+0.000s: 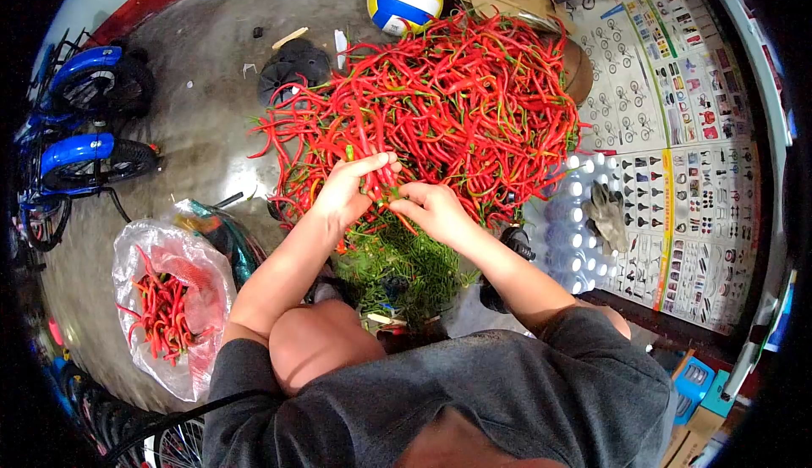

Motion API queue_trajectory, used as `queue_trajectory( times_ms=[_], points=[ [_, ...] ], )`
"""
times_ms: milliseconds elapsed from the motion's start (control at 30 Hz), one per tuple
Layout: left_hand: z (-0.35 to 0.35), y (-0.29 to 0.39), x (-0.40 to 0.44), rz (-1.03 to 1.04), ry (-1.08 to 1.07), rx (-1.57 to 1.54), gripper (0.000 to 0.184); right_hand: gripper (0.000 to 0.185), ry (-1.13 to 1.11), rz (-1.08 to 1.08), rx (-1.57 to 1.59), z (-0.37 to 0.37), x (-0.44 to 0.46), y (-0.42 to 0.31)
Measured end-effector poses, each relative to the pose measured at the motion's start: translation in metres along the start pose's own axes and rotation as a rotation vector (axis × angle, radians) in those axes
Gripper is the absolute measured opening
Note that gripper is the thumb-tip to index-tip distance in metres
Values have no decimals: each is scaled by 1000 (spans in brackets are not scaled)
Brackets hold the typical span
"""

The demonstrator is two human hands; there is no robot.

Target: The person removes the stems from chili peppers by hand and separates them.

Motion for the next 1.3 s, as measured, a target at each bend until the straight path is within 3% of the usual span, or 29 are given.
queue_trajectory(
  times_ms=[67, 133, 200, 267, 300, 333, 400, 433, 467, 533, 600, 667, 733, 833, 933, 1000, 1067, 1167, 1233, 1300],
  points=[
    [-1, 0, -1, -39, -28, -31, 22, 16, 93, -104, 5, 5, 3, 5],
    [-5, -1, 1, -120, -66, -52, 21, 10, 232, -410, -272, 3, 3, -4],
    [-9, -9, 2, -282, -95, -18, 18, 5, 130, -499, -383, -2, 3, -11],
    [-7, -13, -3, -295, -2, -6, 19, 11, -91, -736, -604, 1, 1, -26],
    [-5, -11, -5, -283, 8, -24, 19, 14, -64, -760, -546, -7, -1, -33],
    [-11, -9, -2, -263, -36, -58, 25, 18, -119, -693, -499, -17, 0, -33],
    [-13, 4, -2, -86, -95, -16, 32, 23, 167, -505, -540, -47, 6, -9],
    [-14, 6, -1, -41, -108, 8, 36, 28, 279, -235, -624, -72, 6, 0],
    [-14, 5, -1, -41, -107, 5, 36, 30, 671, -193, -427, -88, -1, 33],
    [-12, 1, -1, -38, -81, -44, 35, 33, 643, 262, -201, -102, 8, 87],
    [-13, -4, 2, -34, -88, -49, 33, 38, 254, 550, 304, -90, 16, 124],
    [-13, -6, 2, -37, -53, -51, 22, 28, 116, 552, 920, -61, 18, 139],
    [-16, -6, 3, -52, -60, -33, 25, 22, 241, 474, 1345, -42, 19, 128],
    [-12, -4, 1, -86, -93, 72, 42, 21, 139, 249, 1123, -20, 14, 81],
    [-4, -4, 0, -124, -59, 63, 36, 26, 29, 285, 759, 6, 10, 43],
    [-5, -6, 2, -135, -65, 42, 35, 25, 13, 23, 290, 24, 10, 43],
    [-8, -5, 1, -141, -73, 162, 27, 20, -9, -11, -149, 13, 2, 8],
    [-5, 0, -1, -167, 2, 215, 18, 13, 74, -194, -370, 14, 0, 5],
    [-9, -3, 0, -236, -29, 163, 11, 7, 108, -511, -522, 6, 0, -4],
    [-13, -9, 1, -297, -44, 145, 11, 8, 53, -625, -598, -4, 2, -8]
  ],
)
Point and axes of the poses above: each hand's wrist, its own x-axis towards the middle knuckle, its own z-axis out of the palm, y = z × x, the point moved 3 cm from there along x, towards the middle knuckle, and after that the axes turned 10 degrees about -y, right-handed, at the moved point
